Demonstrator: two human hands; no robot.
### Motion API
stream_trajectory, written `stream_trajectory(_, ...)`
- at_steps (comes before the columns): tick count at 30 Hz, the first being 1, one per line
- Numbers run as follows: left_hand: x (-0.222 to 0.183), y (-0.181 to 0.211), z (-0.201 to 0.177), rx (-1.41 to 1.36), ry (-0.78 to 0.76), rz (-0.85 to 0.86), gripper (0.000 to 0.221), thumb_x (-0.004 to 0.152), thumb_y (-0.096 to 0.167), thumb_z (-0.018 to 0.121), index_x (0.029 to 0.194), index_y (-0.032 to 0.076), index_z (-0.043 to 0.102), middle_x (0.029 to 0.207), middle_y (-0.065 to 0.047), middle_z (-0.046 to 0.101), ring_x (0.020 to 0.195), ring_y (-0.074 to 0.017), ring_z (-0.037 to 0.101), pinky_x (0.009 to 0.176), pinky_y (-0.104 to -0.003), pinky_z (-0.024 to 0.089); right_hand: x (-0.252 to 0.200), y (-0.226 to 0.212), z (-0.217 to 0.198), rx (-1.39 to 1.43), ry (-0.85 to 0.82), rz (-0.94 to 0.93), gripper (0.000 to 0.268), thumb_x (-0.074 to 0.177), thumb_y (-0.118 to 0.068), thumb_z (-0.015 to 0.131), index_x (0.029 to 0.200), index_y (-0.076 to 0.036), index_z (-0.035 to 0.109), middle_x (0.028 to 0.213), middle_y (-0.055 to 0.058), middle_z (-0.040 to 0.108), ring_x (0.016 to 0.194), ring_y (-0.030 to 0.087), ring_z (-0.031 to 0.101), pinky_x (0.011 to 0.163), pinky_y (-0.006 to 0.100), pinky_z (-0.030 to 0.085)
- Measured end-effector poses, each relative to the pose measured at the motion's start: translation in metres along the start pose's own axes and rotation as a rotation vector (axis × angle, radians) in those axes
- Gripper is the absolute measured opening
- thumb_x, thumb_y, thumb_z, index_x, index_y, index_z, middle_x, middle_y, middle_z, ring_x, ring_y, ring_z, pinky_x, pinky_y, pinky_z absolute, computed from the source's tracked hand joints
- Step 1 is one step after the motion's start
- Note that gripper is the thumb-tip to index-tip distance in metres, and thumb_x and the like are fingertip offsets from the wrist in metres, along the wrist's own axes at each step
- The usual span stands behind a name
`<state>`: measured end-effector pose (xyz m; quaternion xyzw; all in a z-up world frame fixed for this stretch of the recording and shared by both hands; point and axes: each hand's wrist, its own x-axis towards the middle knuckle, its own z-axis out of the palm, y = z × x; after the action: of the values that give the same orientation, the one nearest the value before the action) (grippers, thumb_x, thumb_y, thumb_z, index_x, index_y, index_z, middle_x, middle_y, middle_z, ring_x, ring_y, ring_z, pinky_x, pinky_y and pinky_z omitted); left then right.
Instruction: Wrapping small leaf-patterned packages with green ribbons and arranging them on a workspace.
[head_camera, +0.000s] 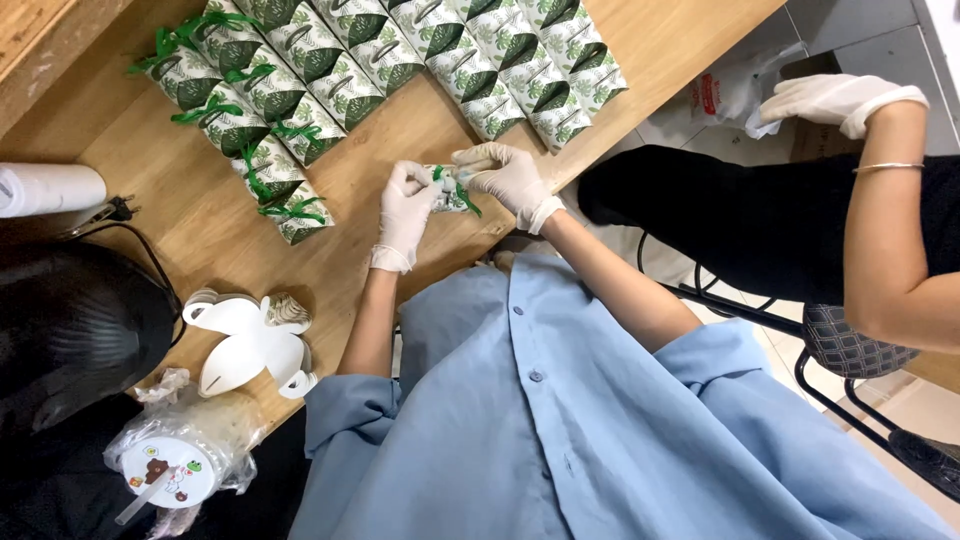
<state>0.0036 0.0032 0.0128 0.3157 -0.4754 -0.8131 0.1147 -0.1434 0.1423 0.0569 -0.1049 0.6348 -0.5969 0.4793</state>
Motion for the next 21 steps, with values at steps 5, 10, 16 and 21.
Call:
stream_trajectory(5,0.003,-0.006,-0.008,0.027,-0.048,-0.052,0.015,0.098,-0.002,0.059,0.111,-0.002,0.067,0.107,-0.010,0.074,0.098,-0.0144,0.072,0.087,-0.029,0.060,0.004,0.000,0.000,-0.011,0.005,-0.056,0.034,0.086,0.004,0.075,0.120,0.004,0.070,0.112,0.010,0.076,0.102,0.014,0.073,0.095,0.026,0.058)
stream_trajectory(10,-0.001,0.009,-0.010,0.055,-0.110,-0.099,0.024,0.098,0.003,0.063,0.120,-0.005,0.071,0.114,-0.007,0.076,0.102,-0.0128,0.072,0.089,-0.024,0.056,0.001,-0.010,-0.001,-0.034,-0.032,-0.112,0.031,0.088,0.004,0.075,0.119,0.004,0.070,0.115,0.009,0.076,0.103,0.013,0.073,0.096,0.026,0.059)
stream_trajectory(16,-0.003,0.014,-0.010,0.048,-0.239,-0.218,0.024,0.092,0.004,0.074,0.114,-0.006,0.072,0.104,-0.009,0.075,0.089,-0.0131,0.074,0.084,-0.027,0.060,-0.006,-0.037,0.007,-0.192,-0.177,-0.140,0.033,0.087,0.005,0.071,0.120,0.002,0.071,0.112,0.008,0.077,0.103,0.012,0.073,0.093,0.026,0.059)
stream_trajectory(21,-0.004,0.010,-0.017,-0.007,-0.255,-0.221,0.015,0.094,0.002,0.074,0.106,-0.007,0.073,0.100,-0.011,0.077,0.088,-0.0138,0.072,0.082,-0.028,0.058,-0.005,-0.044,0.009,-0.129,-0.201,-0.044,0.031,0.094,-0.004,0.072,0.124,0.000,0.072,0.112,0.006,0.076,0.100,0.008,0.071,0.091,0.024,0.058)
